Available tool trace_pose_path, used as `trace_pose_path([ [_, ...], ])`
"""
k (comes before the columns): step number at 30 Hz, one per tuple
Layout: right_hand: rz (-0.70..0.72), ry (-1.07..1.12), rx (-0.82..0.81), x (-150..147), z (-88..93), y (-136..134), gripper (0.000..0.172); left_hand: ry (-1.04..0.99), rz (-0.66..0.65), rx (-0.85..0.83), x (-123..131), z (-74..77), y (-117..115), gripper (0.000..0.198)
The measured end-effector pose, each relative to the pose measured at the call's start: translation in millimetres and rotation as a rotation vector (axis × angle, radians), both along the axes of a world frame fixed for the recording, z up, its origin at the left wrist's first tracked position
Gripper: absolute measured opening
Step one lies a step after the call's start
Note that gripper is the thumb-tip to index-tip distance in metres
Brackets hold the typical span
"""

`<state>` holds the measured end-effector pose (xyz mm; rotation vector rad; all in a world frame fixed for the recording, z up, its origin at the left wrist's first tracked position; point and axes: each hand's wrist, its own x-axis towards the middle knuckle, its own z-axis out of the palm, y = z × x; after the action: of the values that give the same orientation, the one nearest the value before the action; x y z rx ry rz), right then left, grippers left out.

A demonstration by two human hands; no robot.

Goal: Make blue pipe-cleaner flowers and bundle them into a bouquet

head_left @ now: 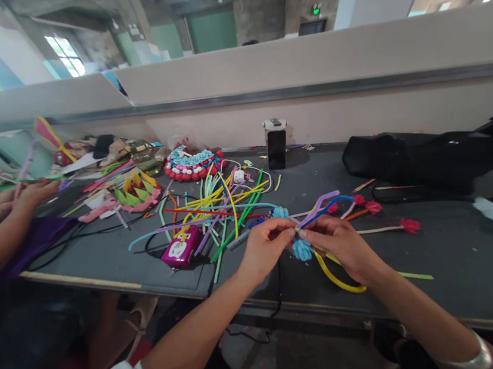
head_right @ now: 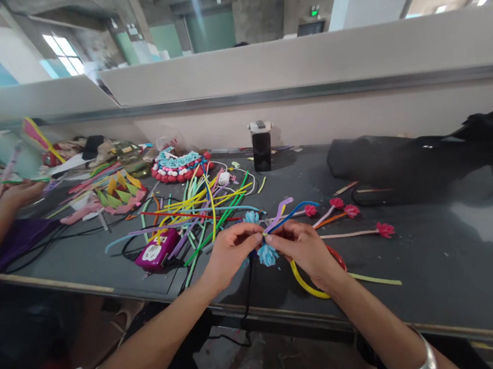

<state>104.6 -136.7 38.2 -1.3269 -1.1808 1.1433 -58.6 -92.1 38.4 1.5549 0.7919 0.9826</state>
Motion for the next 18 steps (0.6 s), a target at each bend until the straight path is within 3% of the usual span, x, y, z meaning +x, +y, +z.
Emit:
trace_pose_path([
  [5,-0.053,-0.098,0.057,-2.9,1.9,-1.0,0.029,0.158,0.11,0.463,0.6,-4.6,-2.9,0.015],
  [10,-0.089,-0.314,0.176,-7.0,5.9,-5.0,0.025,0.268,0.085,0.641,-1.8,-6.3,-3.4,0.019],
  [13,-0.11,-0.454,0.23,-6.4,7.4,-7.1,0.022,0.285,0.072,0.641,-2.4,-5.5,-3.5,0.018],
  [18,-0.069,-0.501,0.29,-0.9,9.3,-5.1,0.019,0.269,0.1,0.457,-1.6,0.0,-4.6,0.015],
])
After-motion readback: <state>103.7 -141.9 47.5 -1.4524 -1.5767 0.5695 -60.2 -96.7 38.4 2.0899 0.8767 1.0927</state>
